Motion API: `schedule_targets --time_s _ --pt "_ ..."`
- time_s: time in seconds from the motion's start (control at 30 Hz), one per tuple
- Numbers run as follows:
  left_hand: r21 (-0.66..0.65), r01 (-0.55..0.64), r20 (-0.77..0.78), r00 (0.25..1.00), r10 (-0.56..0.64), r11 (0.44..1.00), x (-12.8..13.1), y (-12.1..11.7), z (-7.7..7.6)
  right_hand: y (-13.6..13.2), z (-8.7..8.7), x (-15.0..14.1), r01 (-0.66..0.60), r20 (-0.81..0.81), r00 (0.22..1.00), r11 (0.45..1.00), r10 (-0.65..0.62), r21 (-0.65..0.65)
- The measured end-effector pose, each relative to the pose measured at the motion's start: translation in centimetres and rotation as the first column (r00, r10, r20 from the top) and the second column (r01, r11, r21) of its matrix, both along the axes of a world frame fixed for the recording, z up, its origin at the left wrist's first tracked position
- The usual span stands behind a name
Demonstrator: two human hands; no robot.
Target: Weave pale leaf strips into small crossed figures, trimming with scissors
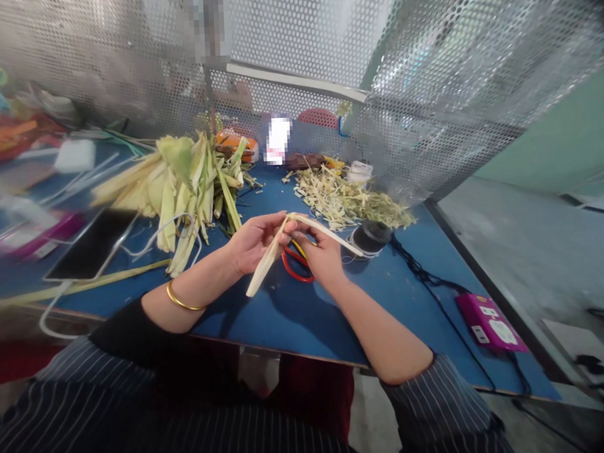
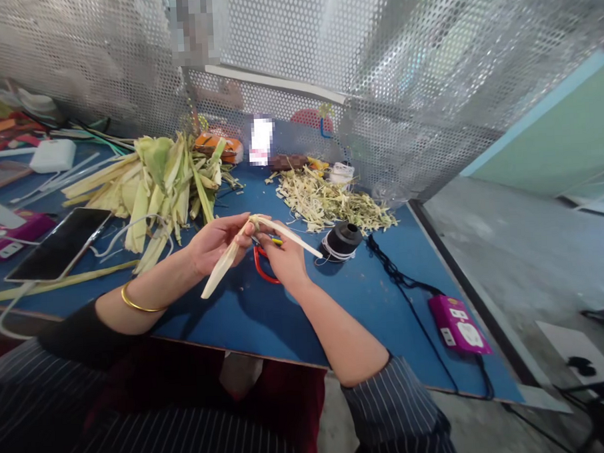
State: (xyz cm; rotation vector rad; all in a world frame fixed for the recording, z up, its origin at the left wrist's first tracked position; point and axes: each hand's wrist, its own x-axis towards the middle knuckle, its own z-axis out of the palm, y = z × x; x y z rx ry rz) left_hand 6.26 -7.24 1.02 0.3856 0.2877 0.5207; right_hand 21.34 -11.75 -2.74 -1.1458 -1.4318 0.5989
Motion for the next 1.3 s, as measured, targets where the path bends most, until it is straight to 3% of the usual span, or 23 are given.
schedule_targets --time_s 0.33,0.43,0.6,0.83,1.0,1.13,1.23,1.3 --pt "0.000 0.017 -0.054 0.998 -0.017 1.000 0.0 0.2 -0.1 -0.2 -0.1 -0.3 -0.065 -0.091 0.994 0.997 0.061 -0.042" --pt "0.020 0.026 -0.067 0.997 -0.025 0.999 0.0 0.2 -0.3 -0.2 0.0 -0.4 -0.027 -0.080 0.997 0.999 0.024 -0.042" --pt "0.068 0.019 -0.152 0.988 -0.008 0.998 0.0 0.1 -0.3 -0.3 0.2 0.1 0.102 0.198 0.974 0.993 -0.111 0.054" --pt "0.123 -0.006 -0.217 0.976 0.033 0.992 0.1 0.4 -0.6 -0.1 0.0 0.7 0.125 0.501 0.806 0.918 -0.315 0.375" --pt "0.161 -0.046 -0.285 0.954 0.092 0.986 0.1 0.1 -0.8 -0.1 0.4 0.9 0.149 0.577 0.732 0.911 -0.363 0.384" --pt "0.243 -0.115 -0.304 0.934 0.188 0.963 0.3 -0.3 -0.4 -0.3 0.9 1.0 0.132 0.555 0.775 0.937 -0.301 0.324" --pt "0.302 -0.176 -0.306 0.913 0.270 0.937 0.4 -0.2 -0.4 -0.7 1.7 1.0 0.072 0.458 0.873 0.974 -0.165 0.214" --pt "0.342 -0.198 -0.303 0.902 0.308 0.918 0.5 -0.1 -0.4 -1.1 2.1 1.0 0.007 0.306 0.951 0.992 -0.045 0.124"
